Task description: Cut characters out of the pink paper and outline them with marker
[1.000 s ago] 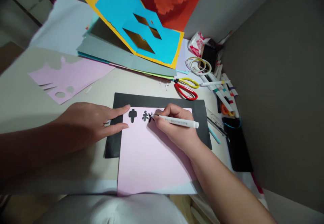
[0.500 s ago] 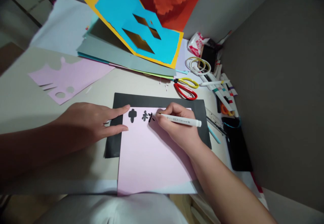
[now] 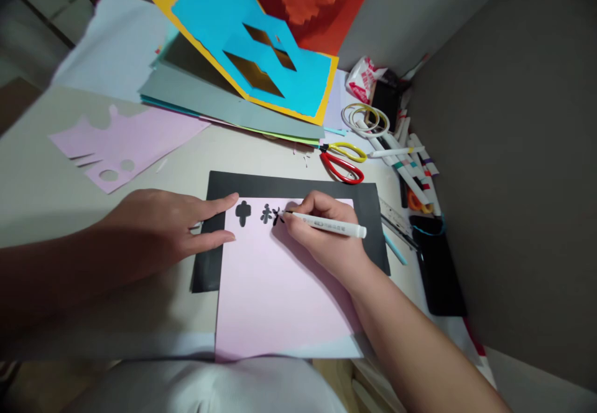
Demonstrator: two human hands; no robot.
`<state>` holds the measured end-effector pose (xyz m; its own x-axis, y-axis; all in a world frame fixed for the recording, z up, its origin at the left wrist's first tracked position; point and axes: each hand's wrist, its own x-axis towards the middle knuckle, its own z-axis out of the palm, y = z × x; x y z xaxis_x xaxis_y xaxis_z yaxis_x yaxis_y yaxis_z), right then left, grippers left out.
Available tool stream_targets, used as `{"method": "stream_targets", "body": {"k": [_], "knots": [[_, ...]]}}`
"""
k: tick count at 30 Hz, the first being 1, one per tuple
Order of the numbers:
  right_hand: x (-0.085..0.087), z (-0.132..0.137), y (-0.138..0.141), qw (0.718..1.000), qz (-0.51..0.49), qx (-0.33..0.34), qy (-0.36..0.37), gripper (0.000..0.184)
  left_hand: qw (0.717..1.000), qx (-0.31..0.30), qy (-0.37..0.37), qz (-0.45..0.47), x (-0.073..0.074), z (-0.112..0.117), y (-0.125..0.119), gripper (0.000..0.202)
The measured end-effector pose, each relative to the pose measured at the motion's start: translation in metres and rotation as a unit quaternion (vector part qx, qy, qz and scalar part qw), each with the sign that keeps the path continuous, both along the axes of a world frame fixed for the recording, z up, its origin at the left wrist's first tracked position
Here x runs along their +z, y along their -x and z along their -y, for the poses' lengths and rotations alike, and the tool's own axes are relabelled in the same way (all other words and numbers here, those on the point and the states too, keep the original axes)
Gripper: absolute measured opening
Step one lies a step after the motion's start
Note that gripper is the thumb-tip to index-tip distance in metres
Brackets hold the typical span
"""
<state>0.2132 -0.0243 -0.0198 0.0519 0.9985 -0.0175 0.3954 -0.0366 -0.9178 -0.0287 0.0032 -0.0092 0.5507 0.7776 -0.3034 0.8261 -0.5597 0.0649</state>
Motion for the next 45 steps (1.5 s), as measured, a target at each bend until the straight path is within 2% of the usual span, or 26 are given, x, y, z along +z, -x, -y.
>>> {"method": "stream_targets", "body": {"k": [10, 18, 26, 35, 42, 45], "knots": [[-0.0019, -0.0021, 0.0020, 1.000, -0.001, -0.010, 0.005, 0.017, 1.000, 0.012, 0.009, 0.001, 0.0025, -0.0003, -0.0002, 0.059], [-0.0011, -0.0024, 0.0017, 1.000, 0.018, -0.006, 0.001, 0.018, 1.000, 0.020, -0.002, 0.001, -0.0049, -0.0005, -0.0002, 0.061], [-0.0010, -0.0019, -0.0005, 1.000, 0.004, -0.018, 0.014, 0.020, 1.000, 0.019, 0.008, 0.000, 0.0007, -0.0001, -0.0007, 0.059], [-0.0027, -0.0008, -0.0005, 1.000, 0.003, -0.004, 0.008, 0.017, 1.000, 0.011, -0.028, 0.010, -0.0069, 0.0014, 0.0026, 0.059], [-0.0028, 0.0003, 0.0002, 1.000, 0.019, -0.009, 0.004, 0.015, 1.000, -0.003, -0.020, 0.017, -0.0015, 0.0001, -0.0001, 0.058], [-0.0030, -0.0001, -0.0010, 1.000, 0.026, 0.001, 0.004, 0.015, 1.000, 0.011, -0.007, 0.007, -0.0004, -0.0006, -0.0009, 0.059]]}}
